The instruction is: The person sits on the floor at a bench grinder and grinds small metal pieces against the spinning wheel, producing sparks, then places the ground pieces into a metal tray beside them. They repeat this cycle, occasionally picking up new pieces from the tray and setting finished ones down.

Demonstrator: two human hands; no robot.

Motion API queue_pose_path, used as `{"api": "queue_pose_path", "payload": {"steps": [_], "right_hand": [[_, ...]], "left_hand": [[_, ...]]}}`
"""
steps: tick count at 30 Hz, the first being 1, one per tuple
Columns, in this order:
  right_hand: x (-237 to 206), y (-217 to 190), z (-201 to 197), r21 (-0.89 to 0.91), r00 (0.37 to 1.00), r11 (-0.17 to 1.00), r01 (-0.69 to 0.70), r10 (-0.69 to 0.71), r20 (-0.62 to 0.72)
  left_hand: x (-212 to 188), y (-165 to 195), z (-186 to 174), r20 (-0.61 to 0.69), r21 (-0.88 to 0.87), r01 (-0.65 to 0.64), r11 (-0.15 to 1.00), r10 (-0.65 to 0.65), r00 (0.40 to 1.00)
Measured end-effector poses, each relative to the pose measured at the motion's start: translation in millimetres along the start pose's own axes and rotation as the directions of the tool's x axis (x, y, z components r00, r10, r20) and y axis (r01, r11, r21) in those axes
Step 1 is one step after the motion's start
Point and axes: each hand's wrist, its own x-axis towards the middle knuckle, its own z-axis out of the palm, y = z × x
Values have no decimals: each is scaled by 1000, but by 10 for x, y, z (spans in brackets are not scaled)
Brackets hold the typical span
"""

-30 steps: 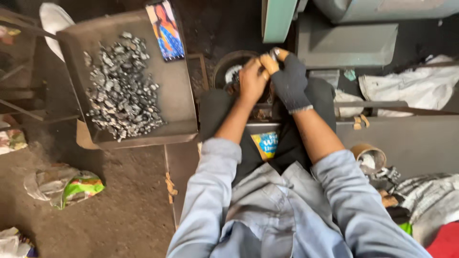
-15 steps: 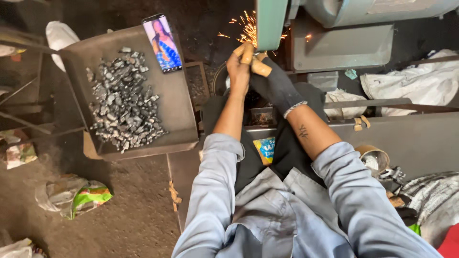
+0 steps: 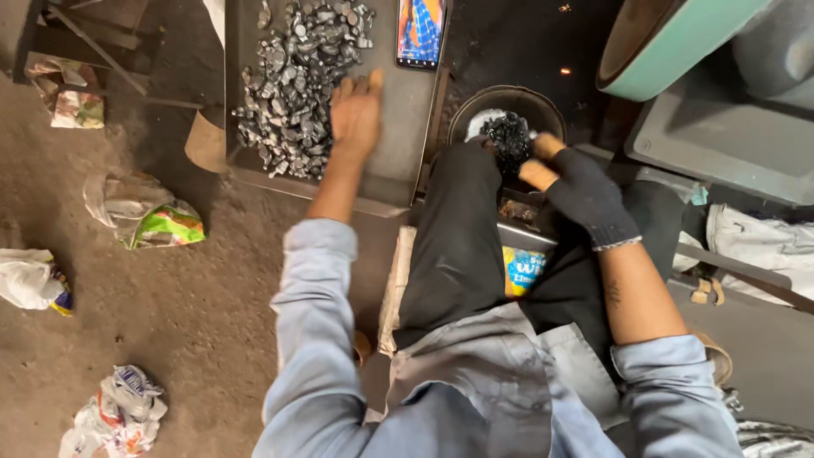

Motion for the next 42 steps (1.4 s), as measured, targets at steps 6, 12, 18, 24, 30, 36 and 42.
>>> {"api": "queue_pose_path", "payload": {"steps": [6,12,18,24,30,36,42], "right_hand": [[19,-81,245,-130,992,991,20,-3,124],[-132,-91,65,686,993,718,-118,79,89],[-722,81,48,719,938,695,19,236,-253],[-1006,319,36,556,939,830,41,159,-307],[-889,504,48,704,952,704,-90,268,-147],[-1064,230,102,246,969,969,-24,84,-234],[-1020,-47,217,-198,953,961,-195,138,-268]], "left_hand": [[-127,179,-57,-47,-753,126,646,-244,969],[-386,2009,-306,-16,-945,-61,320,140,990],[-839,2797,-86,-123,-949,-136,284,63,990],[-970,2865,196,267,-845,427,-321,439,858],[-903,2735,187,279,-887,419,-194,498,821],[-965,2574,-228,330,-934,324,152,19,944],[-1029,2719,-414,65,-980,63,191,5,998]]}}
